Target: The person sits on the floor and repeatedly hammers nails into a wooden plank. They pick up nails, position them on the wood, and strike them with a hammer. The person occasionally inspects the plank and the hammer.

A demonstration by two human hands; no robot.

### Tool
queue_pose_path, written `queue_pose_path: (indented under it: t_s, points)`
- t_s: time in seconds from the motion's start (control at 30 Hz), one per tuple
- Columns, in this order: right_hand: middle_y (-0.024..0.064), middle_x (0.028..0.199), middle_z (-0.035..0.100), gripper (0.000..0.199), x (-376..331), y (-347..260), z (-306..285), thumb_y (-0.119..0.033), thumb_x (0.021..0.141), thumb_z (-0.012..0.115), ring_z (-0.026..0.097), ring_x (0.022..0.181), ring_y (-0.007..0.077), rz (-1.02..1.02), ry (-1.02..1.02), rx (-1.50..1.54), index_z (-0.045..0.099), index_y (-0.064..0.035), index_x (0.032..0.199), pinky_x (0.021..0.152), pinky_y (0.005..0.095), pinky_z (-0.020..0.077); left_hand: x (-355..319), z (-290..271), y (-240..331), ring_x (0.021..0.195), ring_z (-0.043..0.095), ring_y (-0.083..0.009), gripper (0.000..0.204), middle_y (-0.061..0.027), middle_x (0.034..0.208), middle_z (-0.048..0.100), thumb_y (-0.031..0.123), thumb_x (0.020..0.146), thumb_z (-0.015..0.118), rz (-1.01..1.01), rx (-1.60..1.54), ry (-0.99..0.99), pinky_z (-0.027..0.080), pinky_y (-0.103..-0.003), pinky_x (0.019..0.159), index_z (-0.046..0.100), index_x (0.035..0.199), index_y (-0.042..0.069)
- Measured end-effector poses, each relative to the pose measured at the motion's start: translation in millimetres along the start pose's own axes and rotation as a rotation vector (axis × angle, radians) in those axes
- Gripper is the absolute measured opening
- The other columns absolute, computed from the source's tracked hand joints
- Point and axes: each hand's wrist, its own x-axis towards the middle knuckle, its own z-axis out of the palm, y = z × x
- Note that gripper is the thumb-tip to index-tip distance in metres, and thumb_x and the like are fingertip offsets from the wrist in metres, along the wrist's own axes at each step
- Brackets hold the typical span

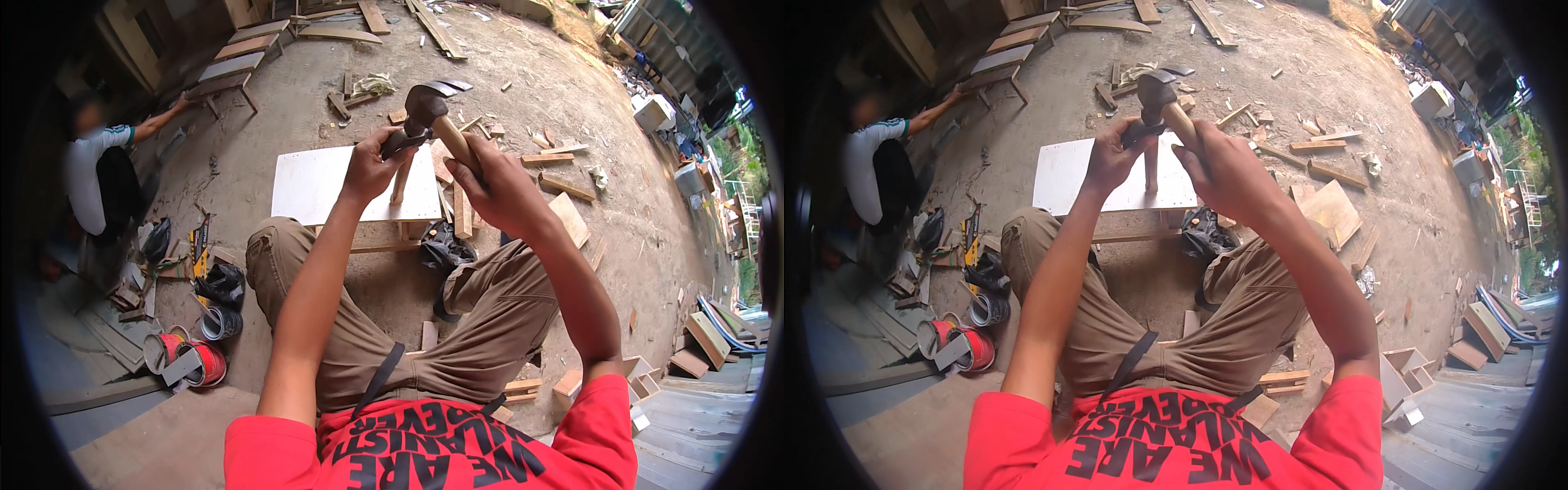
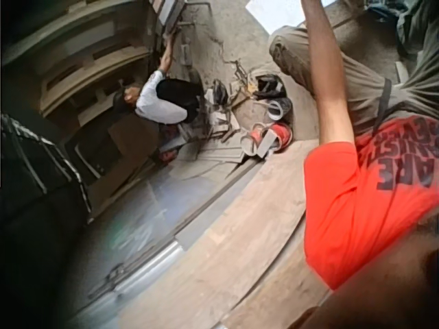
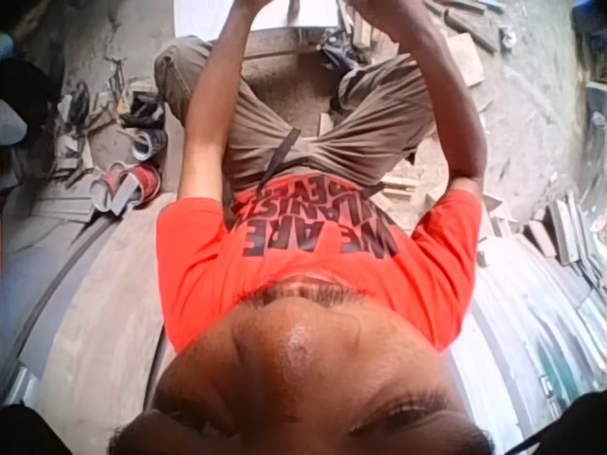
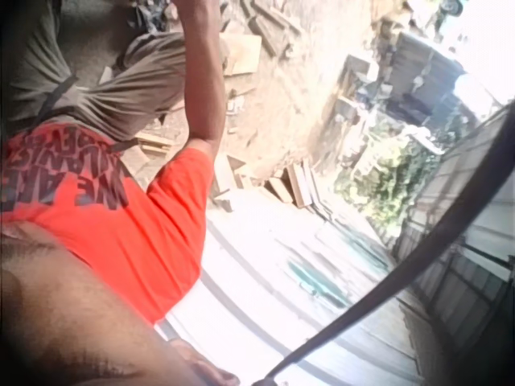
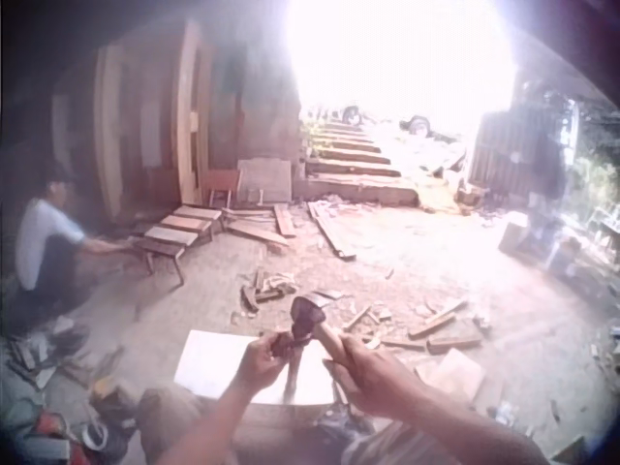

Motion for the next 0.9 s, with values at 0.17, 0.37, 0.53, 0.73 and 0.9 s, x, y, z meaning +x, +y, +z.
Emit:
queue_pose_path:
  t_s: [0.17, 0.37, 0.53, 0.73, 0.9]
  points:
    - [0.0204, 0.075, 0.06, 0.028, 6, -31, -23, -0.026, 0.098, 0.058, 0.057, 0.064, 0.0311, 0.112, 0.019, 0.051, 0.056, 0.0003, 0.109, 0.063, 0.0432, 0.0436, -3, -1, 4, 0.084, 0.06, -0.0056, 0.025, -0.0001, 0.091, 0.068, 0.009, 0.09, 0.071, -0.025, 0.058, 0.031, 0.049, -0.023, 0.075, 0.066, 0.113, 0.0]
    - [0.0212, 0.077, 0.064, 0.029, 12, -11, -7, -0.026, 0.099, 0.056, 0.063, 0.069, 0.0339, 0.09, -0.042, 0.001, 0.056, 0.0023, 0.105, 0.063, 0.0447, 0.0473, -6, 6, 2, 0.079, 0.06, -0.0046, 0.028, -0.0006, 0.087, 0.071, 0.011, 0.087, 0.076, 0.066, 0.018, 0.112, 0.05, -0.023, 0.071, 0.067, 0.111, 0.001]
    - [0.0142, 0.07, 0.056, 0.029, 16, -17, -12, -0.031, 0.099, 0.059, 0.054, 0.061, 0.0233, 0.017, 0.103, -0.008, 0.056, -0.002, 0.102, 0.06, 0.0403, 0.042, -9, 11, 1, 0.078, 0.059, -0.0043, 0.027, -0.0008, 0.086, 0.07, 0.014, 0.087, 0.077, 0.011, 0.04, 0.122, 0.048, -0.023, 0.069, 0.069, 0.109, 0.0]
    - [0.014, 0.069, 0.055, 0.031, 21, -14, -16, -0.034, 0.099, 0.057, 0.055, 0.061, 0.0256, 0.103, -0.116, -0.087, 0.055, -0.0027, 0.098, 0.06, 0.0417, 0.0422, -16, 14, 7, 0.082, 0.059, -0.0041, 0.028, -0.0004, 0.089, 0.069, 0.017, 0.091, 0.073, -0.026, 0.065, 0.102, 0.048, -0.023, 0.073, 0.068, 0.111, -0.001]
    - [0.0131, 0.067, 0.055, 0.032, 14, -11, -12, -0.033, 0.099, 0.058, 0.053, 0.059, 0.0249, 0.109, -0.074, -0.049, 0.055, -0.0013, 0.099, 0.058, 0.0411, 0.0424, -14, 7, -7, 0.076, 0.059, -0.0049, 0.029, -0.0023, 0.085, 0.071, 0.017, 0.088, 0.076, 0.034, 0.043, 0.144, 0.05, -0.024, 0.068, 0.069, 0.109, -0.001]
